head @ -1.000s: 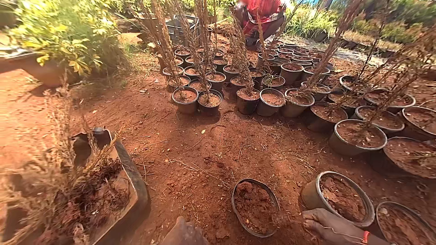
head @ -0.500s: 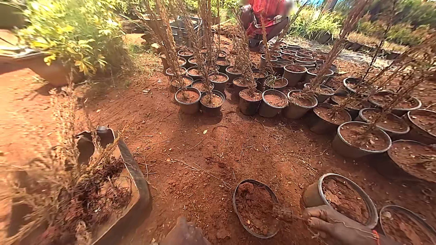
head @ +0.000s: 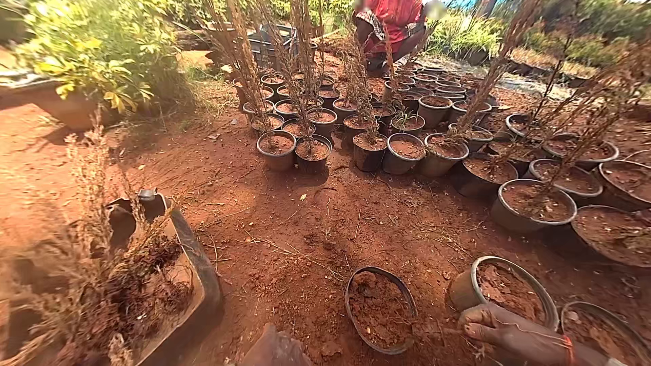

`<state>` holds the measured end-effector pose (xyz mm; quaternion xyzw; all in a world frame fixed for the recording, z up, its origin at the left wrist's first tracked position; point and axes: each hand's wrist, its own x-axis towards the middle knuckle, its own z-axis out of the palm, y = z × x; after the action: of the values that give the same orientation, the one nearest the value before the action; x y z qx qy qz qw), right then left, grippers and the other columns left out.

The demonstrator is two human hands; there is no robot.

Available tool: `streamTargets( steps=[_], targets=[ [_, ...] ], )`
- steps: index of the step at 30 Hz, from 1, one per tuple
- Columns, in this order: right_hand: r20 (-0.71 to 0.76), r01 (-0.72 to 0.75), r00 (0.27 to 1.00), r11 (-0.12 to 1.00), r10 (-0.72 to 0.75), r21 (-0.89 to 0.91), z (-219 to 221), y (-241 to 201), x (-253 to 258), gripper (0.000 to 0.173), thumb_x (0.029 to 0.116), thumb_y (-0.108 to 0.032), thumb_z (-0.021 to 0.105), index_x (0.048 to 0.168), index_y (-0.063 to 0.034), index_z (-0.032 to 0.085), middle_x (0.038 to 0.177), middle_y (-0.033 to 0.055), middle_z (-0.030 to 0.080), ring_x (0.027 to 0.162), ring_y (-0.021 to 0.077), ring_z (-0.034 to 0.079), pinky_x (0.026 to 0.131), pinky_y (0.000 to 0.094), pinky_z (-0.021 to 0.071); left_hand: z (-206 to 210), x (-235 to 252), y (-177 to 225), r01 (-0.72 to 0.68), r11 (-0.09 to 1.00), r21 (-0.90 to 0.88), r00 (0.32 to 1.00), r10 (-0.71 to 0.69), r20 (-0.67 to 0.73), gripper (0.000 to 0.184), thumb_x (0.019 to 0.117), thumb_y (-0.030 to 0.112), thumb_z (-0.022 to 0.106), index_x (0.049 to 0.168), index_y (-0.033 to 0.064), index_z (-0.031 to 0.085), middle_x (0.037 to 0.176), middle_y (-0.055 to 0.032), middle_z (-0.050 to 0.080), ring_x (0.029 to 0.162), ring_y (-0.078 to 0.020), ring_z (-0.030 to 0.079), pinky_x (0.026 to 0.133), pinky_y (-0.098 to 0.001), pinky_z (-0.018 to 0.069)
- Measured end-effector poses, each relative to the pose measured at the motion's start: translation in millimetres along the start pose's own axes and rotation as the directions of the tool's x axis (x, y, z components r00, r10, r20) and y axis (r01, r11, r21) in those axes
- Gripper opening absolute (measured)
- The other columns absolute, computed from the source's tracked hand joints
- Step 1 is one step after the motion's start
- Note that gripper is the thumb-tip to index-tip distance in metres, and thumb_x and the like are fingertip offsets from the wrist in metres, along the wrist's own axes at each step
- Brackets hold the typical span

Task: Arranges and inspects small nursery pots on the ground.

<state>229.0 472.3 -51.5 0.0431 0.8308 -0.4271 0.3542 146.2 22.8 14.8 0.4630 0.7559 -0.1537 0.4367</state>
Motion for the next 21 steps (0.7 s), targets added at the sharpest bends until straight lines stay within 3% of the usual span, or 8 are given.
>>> streamTargets(
  steps=[6,8,10,13,15,17,19,21],
  targets=[
    [0.019,0.055,0.998,0.991,-0.053,-0.118,-1.6,-16.3,3.6,0.023,0.0982,-0.030,0.059,0.093,-0.0131,0.074,0.071,-0.0069,0.065,0.058,0.0033,0.057,0.055,0.0244,0.0478,-3.6,-3.3,0.2,0.010,1.000,-0.029,1.000,-0.009,0.008,0.043,0.1031,0.011,0.059,0.143,-0.0054,0.053,0.145,-0.0322,0.053,0.132,-0.0523,0.053,0.104,-0.0683,0.0441],
    [0.068,-0.129,0.981,0.879,0.179,-0.459,15.7,0.5,17.8,0.033,0.1054,-0.029,0.055,0.100,-0.0018,0.073,0.085,0.0157,0.069,0.078,0.0294,0.066,0.075,0.0508,0.0521,-3.7,-3.0,-0.1,0.011,1.000,-0.018,1.000,-0.011,0.020,0.044,0.1034,0.012,0.059,0.144,-0.0040,0.052,0.147,-0.0307,0.053,0.134,-0.0509,0.053,0.105,-0.0673,0.0440],
    [0.077,-0.188,0.955,0.780,0.288,-0.597,24.7,15.6,23.9,0.036,0.1076,-0.030,0.052,0.106,0.0008,0.071,0.099,0.0244,0.071,0.097,0.0411,0.069,0.089,0.0636,0.0505,-1.9,-2.8,-0.5,0.013,1.000,-0.004,1.000,-0.012,0.010,0.041,0.1040,0.011,0.057,0.142,-0.0038,0.053,0.146,-0.0298,0.054,0.133,-0.0503,0.054,0.104,-0.0672,0.0450],
    [0.081,-0.001,0.996,0.932,0.033,-0.362,4.1,2.8,7.7,0.034,0.1037,-0.022,0.053,0.083,0.0003,0.068,0.069,0.0122,0.060,0.065,0.0249,0.058,0.065,0.0477,0.0461,1.0,-4.7,-0.6,0.020,1.000,-0.014,1.000,-0.020,-0.003,0.039,0.1035,0.007,0.055,0.140,-0.0065,0.054,0.145,-0.0320,0.053,0.131,-0.0520,0.054,0.102,-0.0681,0.0454],
    [0.041,0.061,0.998,0.995,-0.057,-0.082,-6.0,-13.1,-2.9,0.030,0.1004,-0.027,0.053,0.078,-0.0138,0.067,0.058,-0.0076,0.051,0.050,0.0036,0.047,0.050,0.0254,0.0389,1.6,-4.2,-0.6,0.017,1.000,-0.003,1.000,-0.017,-0.002,0.039,0.1039,0.008,0.055,0.140,-0.0070,0.053,0.144,-0.0321,0.053,0.131,-0.0521,0.054,0.102,-0.0680,0.0451],
    [0.021,0.070,0.997,0.994,-0.072,0.084,-6.0,-17.1,-5.1,0.029,0.0988,-0.033,0.054,0.075,-0.0227,0.067,0.056,-0.0146,0.051,0.047,-0.0033,0.044,0.045,0.0181,0.0355,-2.2,-3.4,1.1,0.008,1.000,0.004,1.000,-0.008,0.004,0.039,0.1041,0.010,0.056,0.140,-0.0065,0.054,0.142,-0.0317,0.055,0.130,-0.0515,0.055,0.103,-0.0673,0.0450],
    [0.027,0.021,0.999,0.993,-0.018,-0.120,3.7,-4.0,7.0,0.033,0.1001,-0.033,0.053,0.074,-0.0167,0.065,0.058,-0.0069,0.051,0.050,0.0050,0.047,0.049,0.0262,0.0384,-3.5,-1.5,1.2,0.004,1.000,-0.002,1.000,-0.004,0.006,0.041,0.1033,0.012,0.059,0.140,-0.0058,0.054,0.142,-0.0317,0.056,0.130,-0.0519,0.055,0.102,-0.0681,0.0452],
    [0.066,-0.149,0.975,0.849,0.210,-0.507,20.7,10.9,23.8,0.039,0.1078,-0.029,0.050,0.092,0.0018,0.069,0.083,0.0206,0.066,0.079,0.0355,0.066,0.075,0.0564,0.0513,-2.1,-0.5,0.6,0.009,1.000,-0.002,1.000,-0.009,0.004,0.040,0.1033,0.012,0.059,0.139,-0.0050,0.055,0.143,-0.0305,0.056,0.130,-0.0515,0.055,0.103,-0.0683,0.0450]
  ],
)
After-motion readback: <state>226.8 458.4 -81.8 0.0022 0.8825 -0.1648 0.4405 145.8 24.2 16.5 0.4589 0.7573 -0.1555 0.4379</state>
